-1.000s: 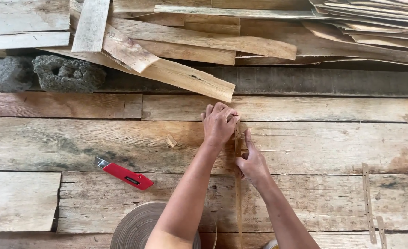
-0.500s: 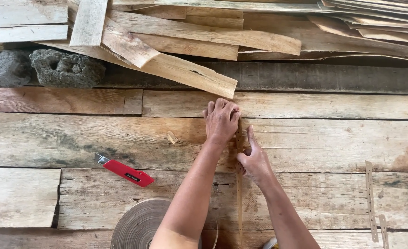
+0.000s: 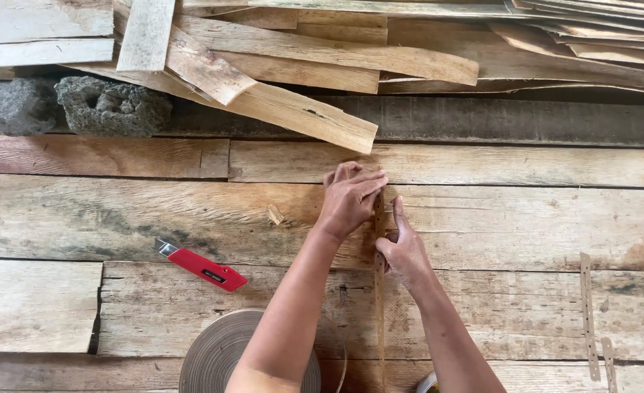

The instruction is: Applying glue to thin, flexible wooden strips and pressing them onto a wooden board to create a bonded surface.

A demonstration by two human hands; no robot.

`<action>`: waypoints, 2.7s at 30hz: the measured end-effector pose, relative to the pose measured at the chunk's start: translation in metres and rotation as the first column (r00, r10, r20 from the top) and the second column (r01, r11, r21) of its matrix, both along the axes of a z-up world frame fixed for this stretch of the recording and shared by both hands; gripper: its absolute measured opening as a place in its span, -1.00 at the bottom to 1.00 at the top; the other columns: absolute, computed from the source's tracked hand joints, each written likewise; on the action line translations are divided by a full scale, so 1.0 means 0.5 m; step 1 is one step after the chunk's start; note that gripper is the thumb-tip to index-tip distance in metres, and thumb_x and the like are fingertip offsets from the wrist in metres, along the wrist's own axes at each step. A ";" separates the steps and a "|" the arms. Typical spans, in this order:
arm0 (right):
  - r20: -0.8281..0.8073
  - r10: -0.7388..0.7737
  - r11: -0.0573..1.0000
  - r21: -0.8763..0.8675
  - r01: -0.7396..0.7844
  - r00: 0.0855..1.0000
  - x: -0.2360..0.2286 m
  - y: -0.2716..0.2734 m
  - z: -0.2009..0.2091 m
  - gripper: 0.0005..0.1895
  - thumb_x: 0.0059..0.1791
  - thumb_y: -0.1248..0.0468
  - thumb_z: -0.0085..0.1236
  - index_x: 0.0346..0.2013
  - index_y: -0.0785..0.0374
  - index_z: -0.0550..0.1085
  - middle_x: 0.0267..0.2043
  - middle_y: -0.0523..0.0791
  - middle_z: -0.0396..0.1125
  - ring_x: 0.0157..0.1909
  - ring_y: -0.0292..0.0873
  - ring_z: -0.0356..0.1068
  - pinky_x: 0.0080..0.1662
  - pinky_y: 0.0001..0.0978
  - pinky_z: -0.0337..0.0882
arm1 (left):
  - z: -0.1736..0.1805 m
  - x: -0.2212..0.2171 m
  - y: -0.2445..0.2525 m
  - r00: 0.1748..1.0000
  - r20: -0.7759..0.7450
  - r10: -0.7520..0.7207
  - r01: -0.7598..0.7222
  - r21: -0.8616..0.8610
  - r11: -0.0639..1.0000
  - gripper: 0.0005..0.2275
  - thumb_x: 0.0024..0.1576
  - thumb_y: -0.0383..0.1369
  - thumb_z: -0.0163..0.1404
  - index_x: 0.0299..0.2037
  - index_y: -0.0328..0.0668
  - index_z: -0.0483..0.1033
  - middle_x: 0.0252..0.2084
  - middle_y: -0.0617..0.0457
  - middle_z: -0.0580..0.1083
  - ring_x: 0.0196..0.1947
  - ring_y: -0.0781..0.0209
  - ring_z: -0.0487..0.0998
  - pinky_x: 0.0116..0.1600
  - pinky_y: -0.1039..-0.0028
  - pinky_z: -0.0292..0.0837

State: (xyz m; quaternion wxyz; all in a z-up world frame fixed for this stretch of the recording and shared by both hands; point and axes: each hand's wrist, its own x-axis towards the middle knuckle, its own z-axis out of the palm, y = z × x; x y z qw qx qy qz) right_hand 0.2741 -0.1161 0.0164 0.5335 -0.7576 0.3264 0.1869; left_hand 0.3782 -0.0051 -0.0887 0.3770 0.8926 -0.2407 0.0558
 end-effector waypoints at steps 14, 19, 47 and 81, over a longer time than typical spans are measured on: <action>0.071 0.030 0.995 0.095 -0.037 0.997 -0.009 0.029 0.098 0.03 -0.18 0.50 -0.14 0.59 0.09 -0.17 0.63 0.07 -0.26 0.60 0.18 -0.28 0.46 0.07 -0.02 | 0.027 -0.037 -0.010 0.997 0.054 0.053 -0.063 0.195 0.979 -0.72 0.21 -0.10 -0.04 0.10 0.36 0.59 0.19 0.46 0.52 0.50 -0.06 0.14 0.38 -0.22 -0.08; 0.081 -0.044 0.996 0.085 0.037 0.996 -0.038 0.018 0.006 -0.07 -0.14 0.44 -0.08 0.54 0.05 -0.03 0.24 0.04 0.00 0.21 0.03 -0.07 0.07 -0.12 0.06 | 0.012 -0.043 -0.014 0.995 0.084 0.055 -0.078 0.301 0.950 -0.68 0.21 -0.02 -0.07 0.16 0.47 0.52 0.27 0.57 0.43 0.56 -0.09 -0.03 0.39 -0.50 -0.18; -0.117 -0.276 0.914 0.276 0.298 0.954 -0.192 0.028 -0.084 -0.73 0.12 0.15 0.02 -0.26 0.33 0.42 -0.47 0.21 0.49 -0.48 0.10 0.57 -0.41 -0.20 0.57 | 0.060 -0.033 0.000 0.961 -0.267 -0.072 0.213 0.549 0.808 -0.46 0.28 0.16 -0.28 0.48 0.49 0.05 0.55 0.61 -0.11 0.55 -0.25 -0.45 0.42 -0.56 -0.50; -0.292 -0.241 0.953 0.110 0.283 0.926 -0.144 0.066 0.035 -0.74 0.13 0.18 0.08 -0.19 0.32 0.60 -0.38 0.03 0.58 -0.39 -0.06 0.57 -0.07 -0.22 0.54 | 0.013 -0.154 0.014 0.946 0.185 -0.266 0.192 0.342 0.920 -0.81 0.23 -0.38 -0.13 -0.08 -0.04 0.56 0.18 0.16 0.50 0.51 -0.11 0.06 0.48 -0.32 -0.65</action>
